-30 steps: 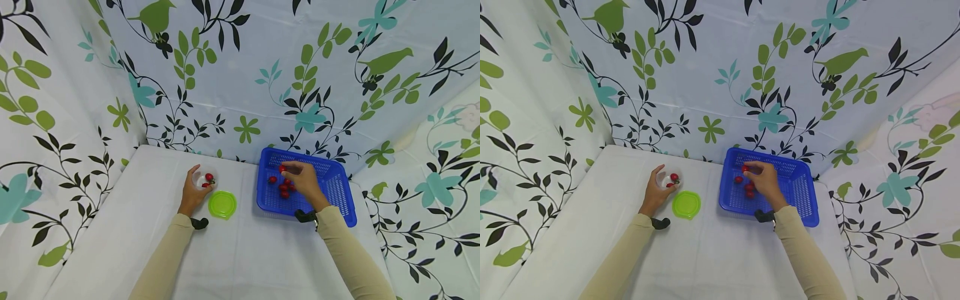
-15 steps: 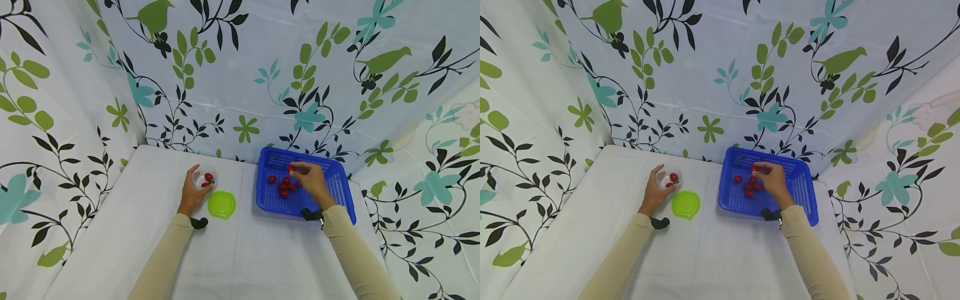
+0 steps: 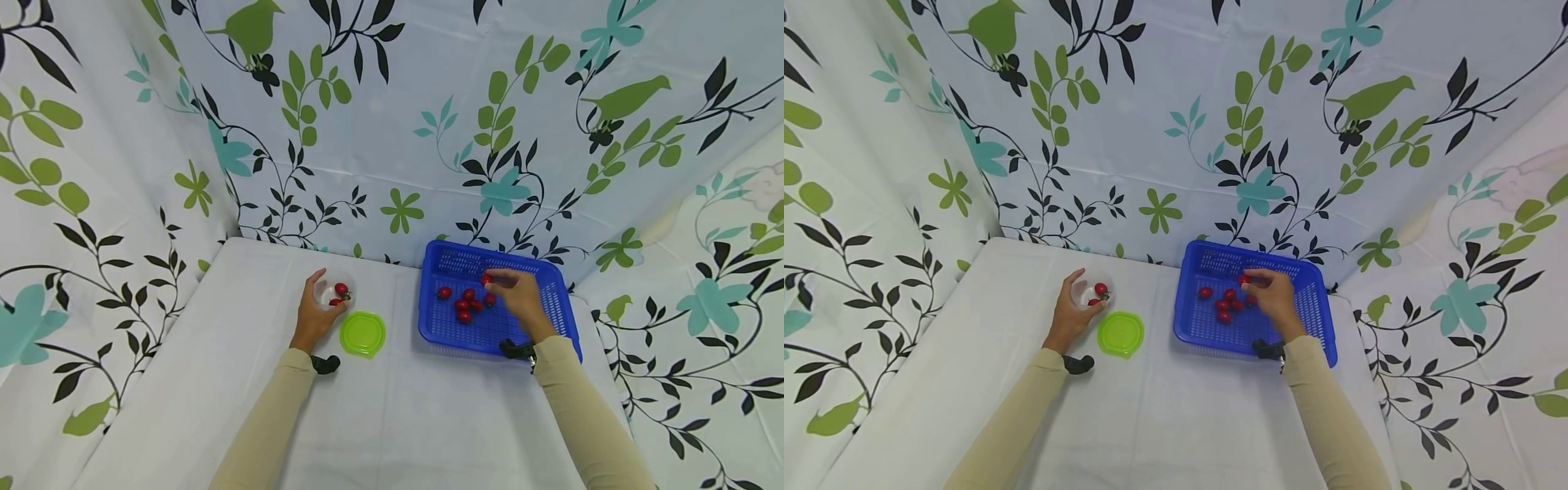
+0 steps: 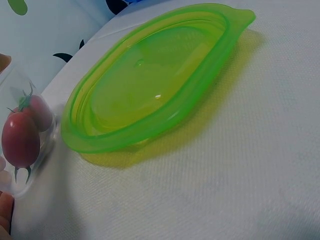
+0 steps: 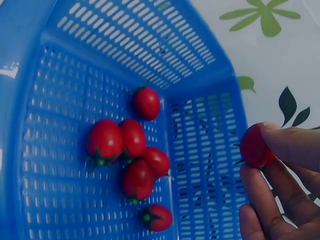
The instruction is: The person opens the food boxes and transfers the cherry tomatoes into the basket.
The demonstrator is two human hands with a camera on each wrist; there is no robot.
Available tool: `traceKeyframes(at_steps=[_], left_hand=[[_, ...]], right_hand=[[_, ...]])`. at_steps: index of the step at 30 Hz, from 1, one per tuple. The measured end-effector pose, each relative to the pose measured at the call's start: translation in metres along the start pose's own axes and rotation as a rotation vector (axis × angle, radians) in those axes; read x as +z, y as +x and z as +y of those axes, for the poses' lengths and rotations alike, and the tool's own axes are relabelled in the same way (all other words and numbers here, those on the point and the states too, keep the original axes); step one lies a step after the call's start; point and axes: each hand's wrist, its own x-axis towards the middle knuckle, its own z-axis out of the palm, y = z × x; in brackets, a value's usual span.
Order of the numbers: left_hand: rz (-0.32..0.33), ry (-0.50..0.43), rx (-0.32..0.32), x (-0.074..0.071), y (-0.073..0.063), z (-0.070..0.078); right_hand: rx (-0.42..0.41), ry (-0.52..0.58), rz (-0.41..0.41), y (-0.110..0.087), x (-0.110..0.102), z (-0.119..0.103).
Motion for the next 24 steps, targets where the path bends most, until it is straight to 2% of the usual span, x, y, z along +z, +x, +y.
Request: traceKeyframes(at_steps=[7,24], left_hand=[[-0.004,0.001,0.001,-0.001,0.000,0.000],[0.003,0.002,0.005,0.000,0.001,-0.002]], right_hand=[[0.060,-0.009,0.006,0.002,-0.004,0.009],[0.138,-0.033,-0.036,0.011,-0.010,0.026]])
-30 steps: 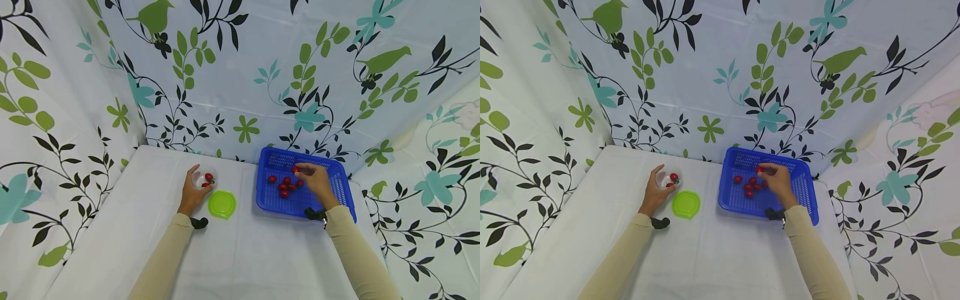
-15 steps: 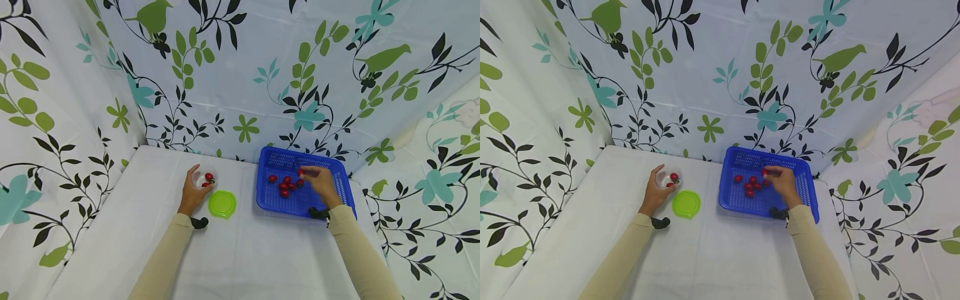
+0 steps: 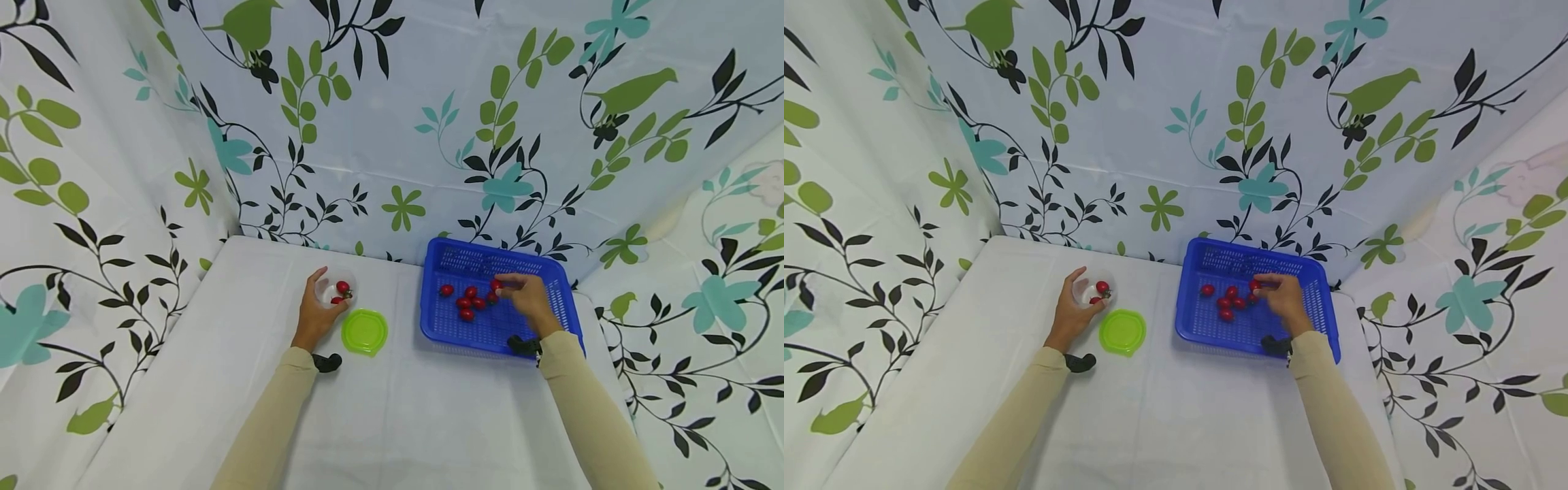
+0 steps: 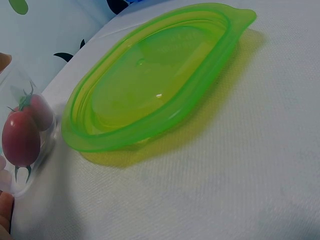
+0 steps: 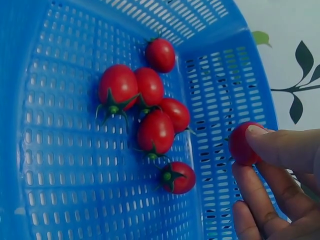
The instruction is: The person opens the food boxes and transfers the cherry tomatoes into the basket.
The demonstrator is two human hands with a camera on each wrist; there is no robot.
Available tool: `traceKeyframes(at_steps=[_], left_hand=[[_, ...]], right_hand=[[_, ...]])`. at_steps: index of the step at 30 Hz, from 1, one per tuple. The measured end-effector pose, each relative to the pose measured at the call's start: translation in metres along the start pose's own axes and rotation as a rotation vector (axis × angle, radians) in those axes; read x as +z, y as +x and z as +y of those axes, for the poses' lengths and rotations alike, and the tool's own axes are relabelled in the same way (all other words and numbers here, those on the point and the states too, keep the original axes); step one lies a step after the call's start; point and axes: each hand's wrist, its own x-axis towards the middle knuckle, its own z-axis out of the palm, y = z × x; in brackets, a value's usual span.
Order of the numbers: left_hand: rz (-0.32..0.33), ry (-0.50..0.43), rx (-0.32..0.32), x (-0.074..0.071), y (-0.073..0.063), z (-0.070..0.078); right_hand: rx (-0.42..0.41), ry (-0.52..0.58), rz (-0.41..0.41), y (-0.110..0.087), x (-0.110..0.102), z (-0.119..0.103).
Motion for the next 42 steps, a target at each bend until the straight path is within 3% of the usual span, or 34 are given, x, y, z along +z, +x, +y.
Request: traceKeyframes(at_steps=[11,26,42], left_hand=[[0.000,-0.002,-0.005,0.000,0.000,0.003],[0.000,-0.007,0.001,-0.001,0.001,0.003],[-0.004,-0.008,-0.013,0.000,0.001,0.003]], right_hand=[[-0.003,-0.039,-0.014,0.009,-0.008,0.009],[0.085,-0.054,-0.038,0.015,-0.014,0.026],[0.123,-0.112,-0.061,0.027,-0.012,0.035]])
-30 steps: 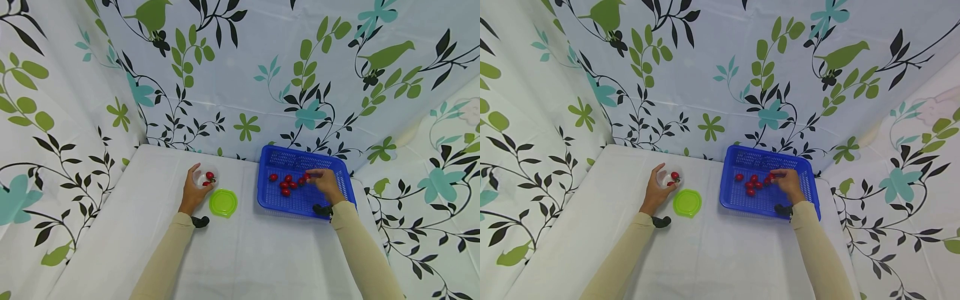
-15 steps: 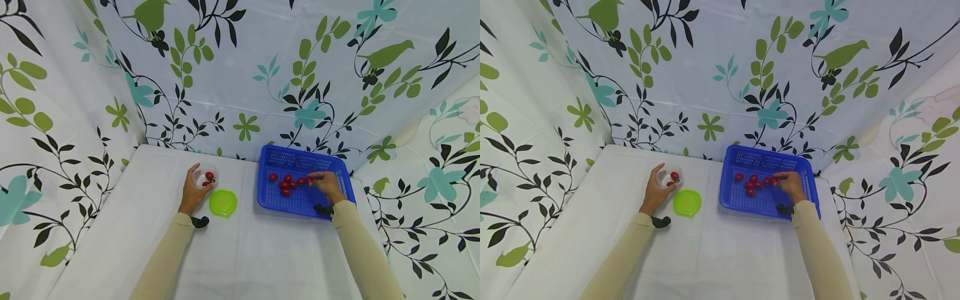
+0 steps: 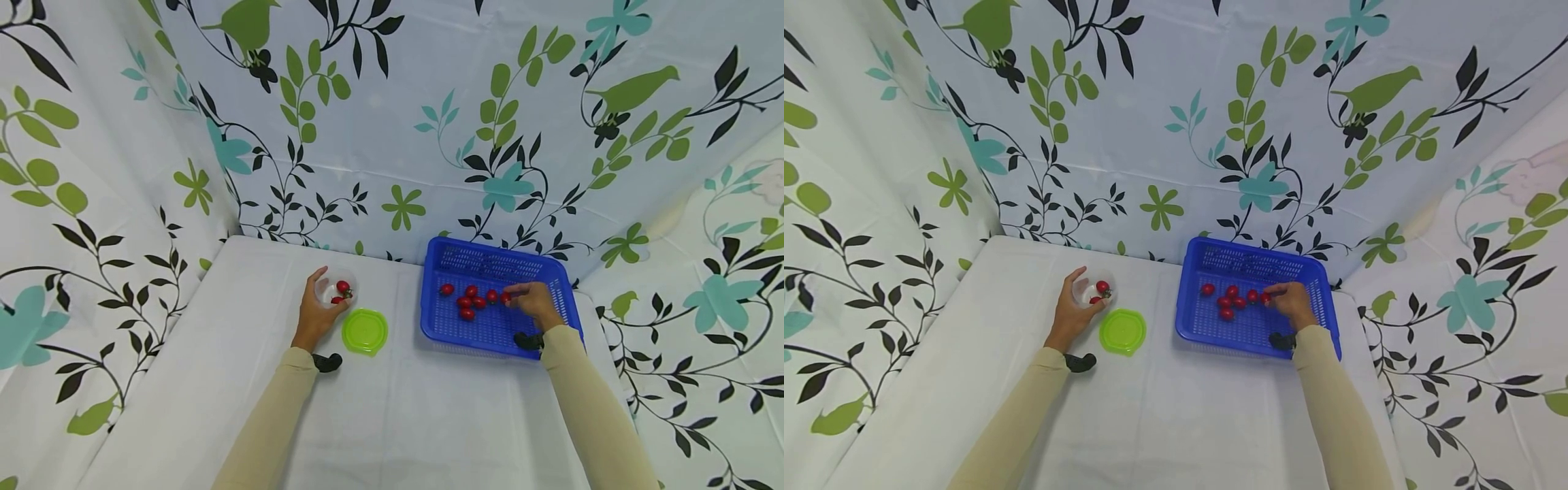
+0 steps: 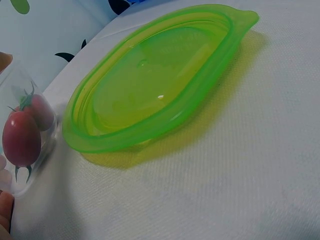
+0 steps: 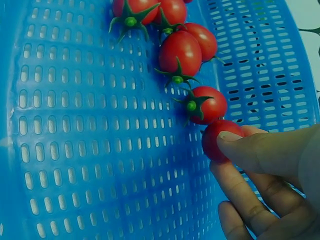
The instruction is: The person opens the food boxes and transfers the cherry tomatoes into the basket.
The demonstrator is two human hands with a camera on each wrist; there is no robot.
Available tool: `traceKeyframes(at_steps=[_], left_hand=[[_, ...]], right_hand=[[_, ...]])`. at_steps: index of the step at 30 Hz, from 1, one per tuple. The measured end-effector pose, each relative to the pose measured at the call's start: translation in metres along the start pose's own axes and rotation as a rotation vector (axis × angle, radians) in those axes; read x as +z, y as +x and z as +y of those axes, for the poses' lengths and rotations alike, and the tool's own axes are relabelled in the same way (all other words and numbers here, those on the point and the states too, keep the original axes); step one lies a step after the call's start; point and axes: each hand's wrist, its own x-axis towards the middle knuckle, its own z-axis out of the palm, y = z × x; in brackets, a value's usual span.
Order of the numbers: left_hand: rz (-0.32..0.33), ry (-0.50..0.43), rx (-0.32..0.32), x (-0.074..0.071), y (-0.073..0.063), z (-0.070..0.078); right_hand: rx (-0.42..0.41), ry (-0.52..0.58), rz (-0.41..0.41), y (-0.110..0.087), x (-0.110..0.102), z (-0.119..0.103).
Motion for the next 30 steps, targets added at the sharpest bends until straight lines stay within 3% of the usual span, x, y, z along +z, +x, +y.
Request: traceKeyframes(at_steps=[13,30], left_hand=[[0.004,-0.012,0.017,0.000,0.000,-0.003],[-0.002,-0.015,0.018,-0.001,0.000,-0.001]], right_hand=[[-0.045,-0.045,-0.011,-0.001,0.007,-0.001],[-0.022,-0.051,0.018,-0.004,0.006,-0.010]])
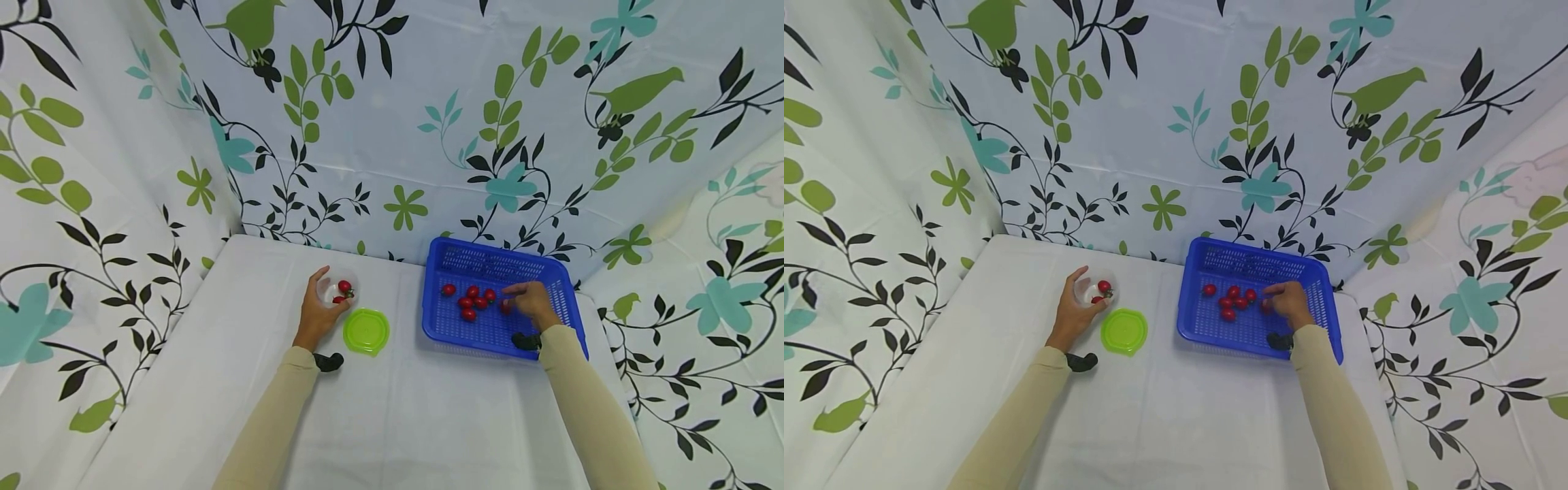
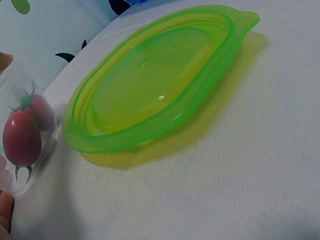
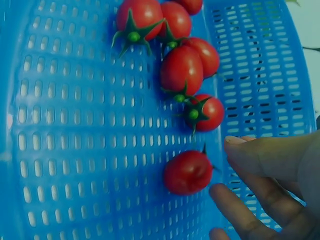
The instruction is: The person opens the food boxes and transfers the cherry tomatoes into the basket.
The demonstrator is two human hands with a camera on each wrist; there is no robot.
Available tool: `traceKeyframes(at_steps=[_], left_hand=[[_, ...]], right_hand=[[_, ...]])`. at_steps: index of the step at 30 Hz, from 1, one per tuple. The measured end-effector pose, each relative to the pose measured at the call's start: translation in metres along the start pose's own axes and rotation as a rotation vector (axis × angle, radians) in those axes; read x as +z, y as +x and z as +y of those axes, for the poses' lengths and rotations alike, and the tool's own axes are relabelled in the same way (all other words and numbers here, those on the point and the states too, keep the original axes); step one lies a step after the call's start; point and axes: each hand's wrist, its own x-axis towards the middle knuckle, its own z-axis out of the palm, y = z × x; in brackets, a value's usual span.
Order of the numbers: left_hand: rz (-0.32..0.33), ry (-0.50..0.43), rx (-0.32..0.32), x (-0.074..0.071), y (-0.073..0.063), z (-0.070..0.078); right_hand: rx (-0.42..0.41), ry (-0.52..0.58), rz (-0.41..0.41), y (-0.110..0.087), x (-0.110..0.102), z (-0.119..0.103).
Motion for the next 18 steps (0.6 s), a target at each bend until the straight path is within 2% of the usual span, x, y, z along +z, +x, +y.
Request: traceKeyframes(at_steps=[5,10,18], left_hand=[[0.003,-0.005,0.004,0.000,0.000,0.000],[0.001,0.000,0.001,0.000,0.000,0.000],[0.006,-0.003,-0.002,0.001,-0.001,0.002]], right_hand=[[-0.049,0.002,0.049,-0.003,0.001,-0.007],[-0.101,-0.006,0.102,-0.008,0.004,-0.022],[-0.191,-0.006,0.098,-0.023,0.015,-0.060]])
